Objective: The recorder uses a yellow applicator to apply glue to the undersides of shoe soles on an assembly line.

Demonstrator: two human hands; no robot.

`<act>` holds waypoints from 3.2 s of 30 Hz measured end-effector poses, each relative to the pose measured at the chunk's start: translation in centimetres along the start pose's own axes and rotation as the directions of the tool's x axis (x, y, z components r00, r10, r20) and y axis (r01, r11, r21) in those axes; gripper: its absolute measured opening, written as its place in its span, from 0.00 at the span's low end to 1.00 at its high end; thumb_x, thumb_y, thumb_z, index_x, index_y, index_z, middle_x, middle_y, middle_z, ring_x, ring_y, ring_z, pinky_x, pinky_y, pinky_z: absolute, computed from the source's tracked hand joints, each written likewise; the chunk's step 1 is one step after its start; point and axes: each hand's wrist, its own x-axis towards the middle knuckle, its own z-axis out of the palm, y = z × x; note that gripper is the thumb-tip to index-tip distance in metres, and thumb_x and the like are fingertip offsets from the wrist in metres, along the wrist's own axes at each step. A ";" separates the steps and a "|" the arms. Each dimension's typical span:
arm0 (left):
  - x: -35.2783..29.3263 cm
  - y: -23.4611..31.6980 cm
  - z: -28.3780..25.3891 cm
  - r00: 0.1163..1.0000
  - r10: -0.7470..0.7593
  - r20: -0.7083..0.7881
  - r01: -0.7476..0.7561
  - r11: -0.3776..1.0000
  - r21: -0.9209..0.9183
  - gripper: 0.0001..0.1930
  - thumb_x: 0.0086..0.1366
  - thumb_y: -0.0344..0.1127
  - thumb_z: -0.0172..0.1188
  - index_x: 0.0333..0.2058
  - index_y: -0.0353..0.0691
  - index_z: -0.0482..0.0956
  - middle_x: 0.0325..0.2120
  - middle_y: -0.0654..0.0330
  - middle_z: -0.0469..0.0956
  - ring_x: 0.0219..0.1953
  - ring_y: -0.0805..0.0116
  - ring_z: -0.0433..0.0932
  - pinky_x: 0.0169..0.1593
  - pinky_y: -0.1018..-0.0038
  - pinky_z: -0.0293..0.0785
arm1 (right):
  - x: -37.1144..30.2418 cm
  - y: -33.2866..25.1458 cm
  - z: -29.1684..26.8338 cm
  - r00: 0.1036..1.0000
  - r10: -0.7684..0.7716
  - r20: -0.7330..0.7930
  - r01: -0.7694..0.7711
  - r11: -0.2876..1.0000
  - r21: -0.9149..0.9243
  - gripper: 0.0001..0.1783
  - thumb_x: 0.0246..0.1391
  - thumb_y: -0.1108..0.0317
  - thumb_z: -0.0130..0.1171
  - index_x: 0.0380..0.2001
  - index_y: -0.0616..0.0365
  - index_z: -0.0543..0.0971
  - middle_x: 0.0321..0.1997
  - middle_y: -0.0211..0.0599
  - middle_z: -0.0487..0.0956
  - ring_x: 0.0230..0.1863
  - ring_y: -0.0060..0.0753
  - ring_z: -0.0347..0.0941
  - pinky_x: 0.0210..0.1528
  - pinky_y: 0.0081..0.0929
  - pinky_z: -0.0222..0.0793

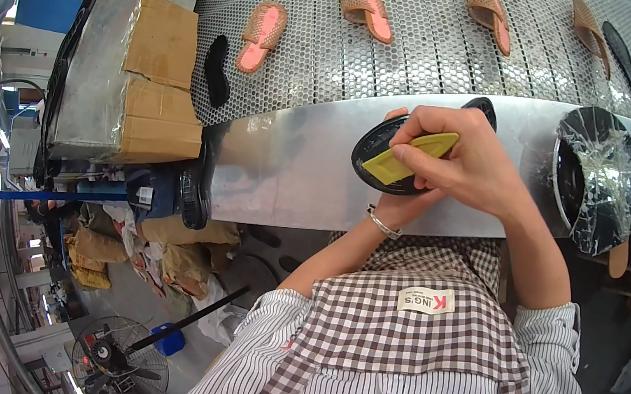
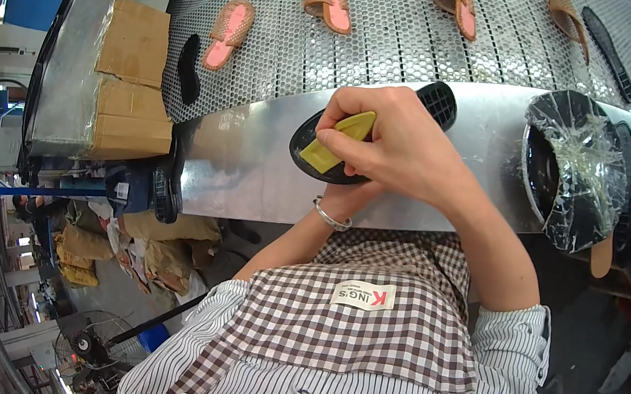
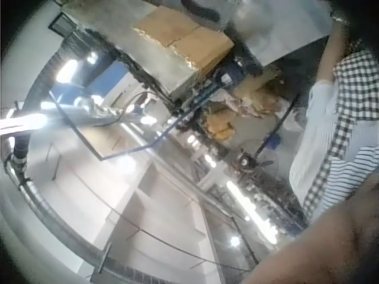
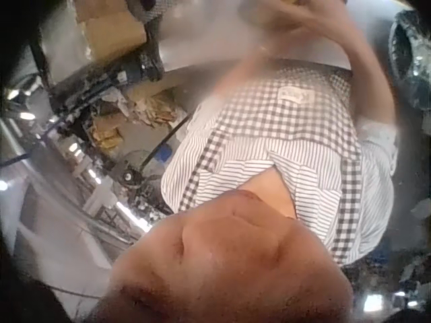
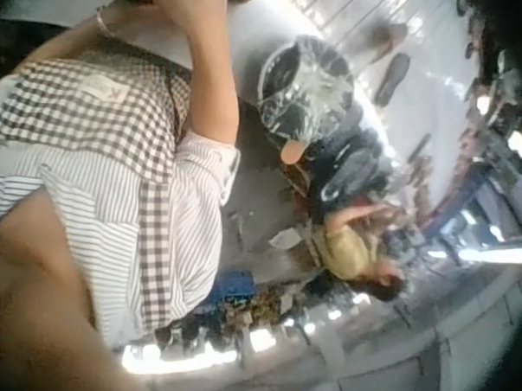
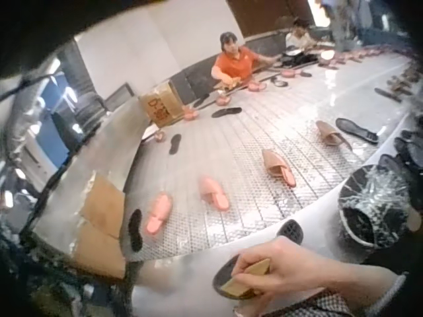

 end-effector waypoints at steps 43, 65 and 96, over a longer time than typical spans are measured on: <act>-0.2 -2.3 -6.8 0.954 -0.175 0.242 0.298 0.507 -0.809 0.47 0.63 0.76 0.26 0.47 0.33 0.73 0.36 0.54 0.79 0.35 0.68 0.80 0.39 0.73 0.80 | -1.2 5.0 1.8 0.886 -0.434 -0.164 0.332 0.840 -0.430 0.05 0.53 0.71 0.63 0.32 0.60 0.80 0.30 0.34 0.80 0.29 0.22 0.78 0.27 0.23 0.72; 2.2 -0.6 -9.4 0.949 -0.316 0.014 0.157 0.432 -0.888 0.43 0.63 0.76 0.29 0.44 0.38 0.74 0.29 0.55 0.79 0.24 0.65 0.79 0.28 0.70 0.80 | -1.9 5.5 6.7 0.848 -0.529 -0.031 0.468 0.776 -0.422 0.07 0.47 0.76 0.65 0.32 0.59 0.79 0.32 0.39 0.78 0.28 0.38 0.77 0.27 0.31 0.72; -16.6 -5.7 -35.4 0.527 -0.334 -0.782 0.370 0.918 -0.143 0.47 0.61 0.71 0.49 0.64 0.33 0.60 0.60 0.43 0.65 0.62 0.48 0.66 0.59 0.59 0.66 | -1.4 12.4 9.6 0.930 0.361 -0.071 -0.280 0.820 0.499 0.07 0.61 0.69 0.58 0.39 0.59 0.74 0.31 0.28 0.73 0.24 0.18 0.68 0.26 0.13 0.65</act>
